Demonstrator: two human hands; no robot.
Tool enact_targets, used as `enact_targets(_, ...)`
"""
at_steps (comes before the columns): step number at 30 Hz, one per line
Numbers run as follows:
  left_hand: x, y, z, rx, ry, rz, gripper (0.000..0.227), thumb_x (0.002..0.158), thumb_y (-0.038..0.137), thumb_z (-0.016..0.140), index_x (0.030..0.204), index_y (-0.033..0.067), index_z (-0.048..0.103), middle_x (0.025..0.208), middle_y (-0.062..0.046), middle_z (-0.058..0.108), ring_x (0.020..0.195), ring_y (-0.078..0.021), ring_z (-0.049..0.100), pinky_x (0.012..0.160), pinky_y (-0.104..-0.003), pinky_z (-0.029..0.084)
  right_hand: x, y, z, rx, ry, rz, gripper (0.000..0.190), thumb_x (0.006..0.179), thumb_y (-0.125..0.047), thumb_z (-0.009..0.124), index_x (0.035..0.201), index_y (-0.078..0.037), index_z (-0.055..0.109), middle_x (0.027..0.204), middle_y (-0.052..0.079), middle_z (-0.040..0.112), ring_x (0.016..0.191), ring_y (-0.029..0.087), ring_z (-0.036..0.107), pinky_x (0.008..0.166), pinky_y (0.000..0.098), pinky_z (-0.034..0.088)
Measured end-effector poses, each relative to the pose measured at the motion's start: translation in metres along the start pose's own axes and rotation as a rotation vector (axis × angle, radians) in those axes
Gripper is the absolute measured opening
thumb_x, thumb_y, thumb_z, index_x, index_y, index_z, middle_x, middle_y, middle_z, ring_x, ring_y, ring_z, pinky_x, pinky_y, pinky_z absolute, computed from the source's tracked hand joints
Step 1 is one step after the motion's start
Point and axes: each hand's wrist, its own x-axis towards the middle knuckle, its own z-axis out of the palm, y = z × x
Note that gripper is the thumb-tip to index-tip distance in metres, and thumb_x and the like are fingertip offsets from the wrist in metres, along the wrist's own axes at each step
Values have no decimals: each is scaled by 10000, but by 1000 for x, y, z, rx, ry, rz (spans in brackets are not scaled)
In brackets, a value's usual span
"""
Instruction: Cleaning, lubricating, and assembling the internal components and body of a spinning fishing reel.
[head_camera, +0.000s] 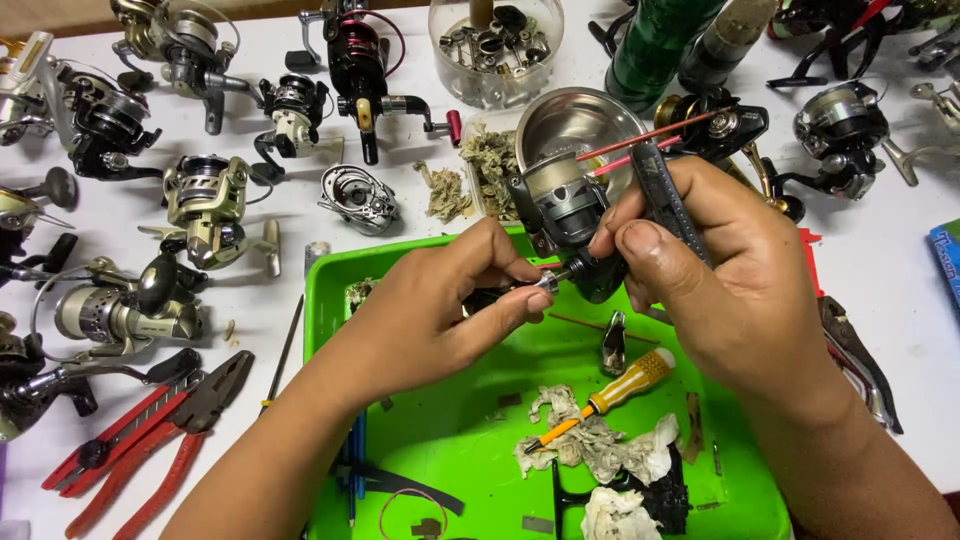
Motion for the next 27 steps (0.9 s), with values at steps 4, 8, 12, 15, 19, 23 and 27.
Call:
enact_targets(4, 0, -2, 0, 17, 0, 10, 244, 960, 342, 651, 975, 144, 510, 986, 24, 802, 705, -147, 699, 615, -304, 476, -2, -1, 0, -4, 10, 5, 201, 988, -239, 534, 1006, -51, 603, 915, 61, 684, 585, 110, 533, 541, 225, 470)
enact_targets(8, 1, -6, 0, 86, 32, 67, 259, 959, 342, 672, 990, 141, 512, 964, 9, 780, 688, -184, 682, 602, -334, 467, -4, -1, -1, -40, -2, -34, 223, 972, -262, 569, 1033, -52, 614, 961, 58, 689, 664, 107, 564, 607, 222, 489)
enact_targets(12, 3, -15, 6, 127, 70, 204, 295, 961, 329, 693, 1037, 108, 512, 982, -32, 752, 794, -226, 729, 655, -342, 499, -7, 2, -1, -76, -52, -105, 240, 945, -253, 602, 1044, -38, 645, 987, 56, 686, 917, 148, 646, 858, 264, 506)
enact_targets(15, 3, -14, 11, 158, 83, 224, 308, 962, 344, 689, 1039, 107, 508, 941, -32, 746, 764, -241, 721, 630, -364, 507, -9, 2, 2, -33, -87, -55, 229, 929, -235, 649, 1057, -45, 646, 979, 35, 688, 927, 127, 651, 855, 246, 523)
enact_targets(19, 3, -5, 6, 82, 106, 13, 321, 933, 387, 716, 983, 158, 497, 860, 23, 688, 747, -154, 730, 638, -308, 498, -9, 0, 2, 48, -84, -24, 267, 935, -254, 625, 1100, -43, 625, 1025, 66, 696, 977, 145, 663, 891, 262, 532)
enact_targets(23, 1, 12, -5, -40, 173, -209, 350, 937, 488, 589, 986, 157, 487, 789, 34, 548, 660, -111, 509, 599, -289, 403, -11, -6, 3, 26, -68, -112, 288, 949, -223, 579, 1111, 14, 565, 1062, 146, 684, 851, 173, 647, 794, 269, 554)
enact_targets(27, -3, 8, -9, -348, 302, -257, 605, 892, 506, 580, 1366, 179, 391, 1144, -76, 569, 807, -88, 637, 713, -243, 580, -15, -21, 8, -170, -69, -256, 270, 939, -177, 591, 1067, 60, 601, 1075, 172, 671, 1031, 260, 691, 918, 336, 539)
